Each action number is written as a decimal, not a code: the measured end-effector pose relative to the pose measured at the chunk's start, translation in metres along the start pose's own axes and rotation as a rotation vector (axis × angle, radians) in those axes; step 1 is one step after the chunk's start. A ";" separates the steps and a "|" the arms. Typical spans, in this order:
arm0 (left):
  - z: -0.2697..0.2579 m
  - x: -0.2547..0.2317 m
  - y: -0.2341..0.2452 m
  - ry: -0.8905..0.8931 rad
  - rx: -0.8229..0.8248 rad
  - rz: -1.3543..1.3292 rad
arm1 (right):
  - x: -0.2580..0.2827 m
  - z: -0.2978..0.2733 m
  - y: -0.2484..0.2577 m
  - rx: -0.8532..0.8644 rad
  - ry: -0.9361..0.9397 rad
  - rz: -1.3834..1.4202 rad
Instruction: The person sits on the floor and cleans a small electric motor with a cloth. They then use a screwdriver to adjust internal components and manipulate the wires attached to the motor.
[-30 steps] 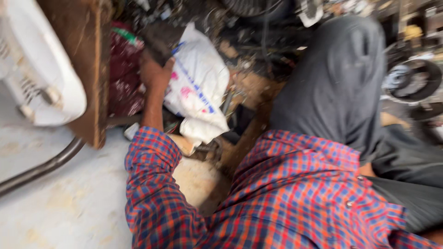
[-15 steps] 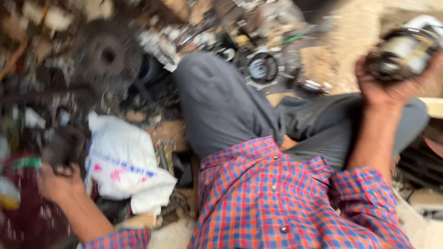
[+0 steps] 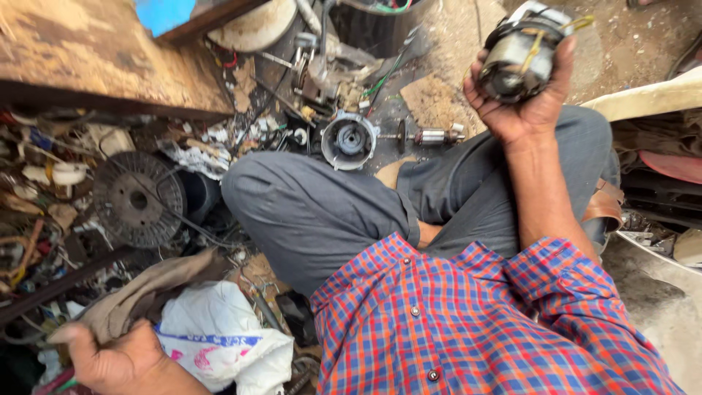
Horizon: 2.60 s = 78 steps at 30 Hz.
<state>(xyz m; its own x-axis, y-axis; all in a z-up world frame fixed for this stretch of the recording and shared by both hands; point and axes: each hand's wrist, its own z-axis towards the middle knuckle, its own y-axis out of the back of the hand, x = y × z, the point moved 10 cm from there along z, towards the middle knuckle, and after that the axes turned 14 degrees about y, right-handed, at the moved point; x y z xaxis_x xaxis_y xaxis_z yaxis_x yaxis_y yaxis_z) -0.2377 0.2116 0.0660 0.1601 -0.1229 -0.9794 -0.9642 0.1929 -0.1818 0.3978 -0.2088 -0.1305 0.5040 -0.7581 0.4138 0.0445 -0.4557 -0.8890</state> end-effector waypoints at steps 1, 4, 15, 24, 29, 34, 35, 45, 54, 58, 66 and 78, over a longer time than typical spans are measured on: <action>0.005 -0.001 -0.026 0.023 0.063 -0.042 | 0.000 0.001 0.000 -0.001 -0.003 0.007; 0.023 -0.032 -0.088 -0.021 0.212 -0.116 | -0.004 0.001 0.003 -0.006 -0.005 0.013; -0.033 -0.018 -0.439 0.726 1.213 -0.599 | -0.014 0.001 0.002 -0.072 -0.032 0.049; -0.157 0.191 -0.578 0.195 1.014 0.093 | -0.020 0.020 0.011 -0.079 0.014 0.099; -0.191 0.204 -0.594 -0.349 1.138 0.596 | -0.013 0.027 0.002 -0.051 0.070 0.029; -0.225 0.235 -0.576 -0.643 1.261 1.156 | -0.025 0.018 0.000 -0.049 -0.042 0.074; -0.223 0.246 -0.578 -0.609 1.282 1.237 | -0.026 0.020 0.000 -0.044 -0.040 0.059; -0.219 0.243 -0.590 -0.357 1.536 0.805 | -0.023 0.020 -0.010 -0.022 0.012 0.006; -0.203 0.263 -0.583 0.363 1.454 0.267 | -0.035 0.010 -0.027 0.059 -0.022 -0.053; -0.201 0.285 -0.573 1.172 1.109 -0.845 | -0.044 0.003 -0.032 0.180 -0.092 -0.071; -0.242 0.275 -0.560 0.915 1.387 -0.417 | -0.021 0.012 -0.023 0.060 0.082 -0.064; -0.162 0.214 -0.594 -0.233 0.819 0.450 | -0.044 0.016 0.012 -0.048 -0.002 0.111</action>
<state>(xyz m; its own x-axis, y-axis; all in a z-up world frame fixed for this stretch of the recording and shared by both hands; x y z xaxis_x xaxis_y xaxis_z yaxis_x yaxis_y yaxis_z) 0.3355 -0.0868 -0.0218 -0.0661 0.3080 -0.9491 -0.5127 0.8055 0.2971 0.3897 -0.1734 -0.1623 0.5049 -0.8045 0.3128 -0.0529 -0.3905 -0.9191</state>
